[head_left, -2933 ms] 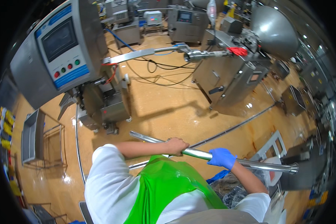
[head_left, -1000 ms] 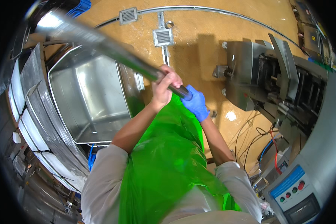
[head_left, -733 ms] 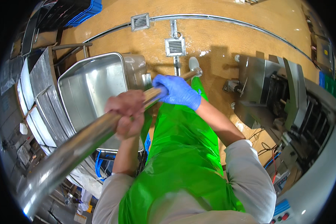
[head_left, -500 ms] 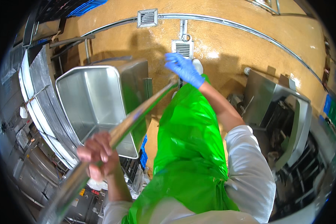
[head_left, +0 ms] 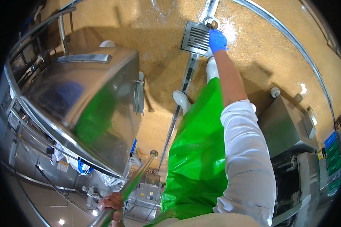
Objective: The person assembles a metal pipe into a machine, secures it with a wrench, and wipes the area with a cloth. The person repeats the process of inserting, tightening, and wiping the pipe multiple times.
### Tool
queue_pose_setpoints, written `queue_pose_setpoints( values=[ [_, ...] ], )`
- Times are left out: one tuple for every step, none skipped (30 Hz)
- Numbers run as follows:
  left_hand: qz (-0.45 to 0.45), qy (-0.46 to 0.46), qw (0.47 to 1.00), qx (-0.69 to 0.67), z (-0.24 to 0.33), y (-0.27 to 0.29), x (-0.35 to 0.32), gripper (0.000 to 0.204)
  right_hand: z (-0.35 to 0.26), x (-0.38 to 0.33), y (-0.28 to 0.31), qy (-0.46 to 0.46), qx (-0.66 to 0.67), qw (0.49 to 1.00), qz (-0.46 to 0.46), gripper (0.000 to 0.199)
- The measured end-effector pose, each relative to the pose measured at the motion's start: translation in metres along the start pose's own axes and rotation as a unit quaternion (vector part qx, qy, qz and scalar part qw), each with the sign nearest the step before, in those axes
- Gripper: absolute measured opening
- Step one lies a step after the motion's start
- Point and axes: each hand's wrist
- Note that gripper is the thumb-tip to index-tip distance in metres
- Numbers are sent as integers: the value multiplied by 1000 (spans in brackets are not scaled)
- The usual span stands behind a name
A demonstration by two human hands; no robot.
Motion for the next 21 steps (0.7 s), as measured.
queue_pose_setpoints(
  values=[
    [-4, 9, 1000, -1, -17, 3, -4, 26, -2, 14, -11, -5, 5, 1000, 14, 24],
    [-8, 16, 1000, -4, -35, 5, -8, 26, -1, 28, -20, -21, 17, 1000, 9, 25],
    [-11, 22, 1000, -6, -50, 7, -12, 25, 0, 39, -27, -42, 34, 999, -10, 26],
    [-12, 39, 999, -8, -62, 9, -15, 23, 4, 45, -33, -15, 6, 1000, -19, 28],
    [-14, 56, 998, -12, -73, 11, -18, 21, 8, 50, -37, -43, 21, 997, -63, 28],
    [-14, 65, 998, -19, -83, 12, -20, 21, 8, 55, -39, -36, 20, 998, -56, 27],
    [12, 73, 997, -17, -92, 14, -23, 20, 12, 57, -40, -34, 22, 999, -37, 26],
    [38, 79, 996, -18, -99, 14, -27, 21, 13, 57, -41, -6, 8, 999, -36, 26],
    [62, 86, 994, -21, -102, 14, -32, 22, 14, 53, -39, 21, 0, 1000, -22, 26],
    [84, 96, 991, -26, -104, 14, -38, 22, 18, 47, -36, 46, -10, 999, -11, 26],
    [103, 106, 989, -29, -102, 15, -45, 23, 20, 35, -31, 12, 88, 996, 13, 26],
    [120, 96, 987, -43, -101, 18, -52, 24, 19, 23, -21, -22, 184, 982, 42, 27],
    [122, 114, 984, -54, -100, 22, -60, 24, 16, 15, -6, -68, 273, 958, 61, 28],
    [122, 112, 983, -73, -101, 25, -68, 25, 15, -6, 11, -195, 616, 760, -63, 30],
    [123, 110, 982, -93, -99, 31, -77, 25, 16, -28, 37, -191, 701, 683, -78, 29],
    [140, 115, 979, -88, -95, 32, -91, 25, 14, -54, 69, -187, 736, 646, -82, 26],
    [138, 109, 982, -71, -95, 37, -103, 24, 12, -85, 108, -156, 764, 621, -84, 26],
    [141, 103, 983, -53, -96, 42, -115, 23, 4, -113, 151, -123, 801, 579, -88, 26],
    [147, 99, 984, -34, -95, 49, -131, 22, -10, -142, 199, -66, 827, 556, -55, 28],
    [152, 110, 981, -43, -96, 57, -147, 18, -27, -172, 250, -39, 847, 530, -30, 29],
    [141, 82, 981, -104, -103, 66, -160, 18, -47, -206, 303, 7, 853, 521, -17, 33]
  ],
)
Point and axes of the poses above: each hand's wrist, its own x-axis towards the middle knuckle, its own y-axis out of the back of the hand, z = x × y, and after that the axes turned 8 degrees about -x, right-handed
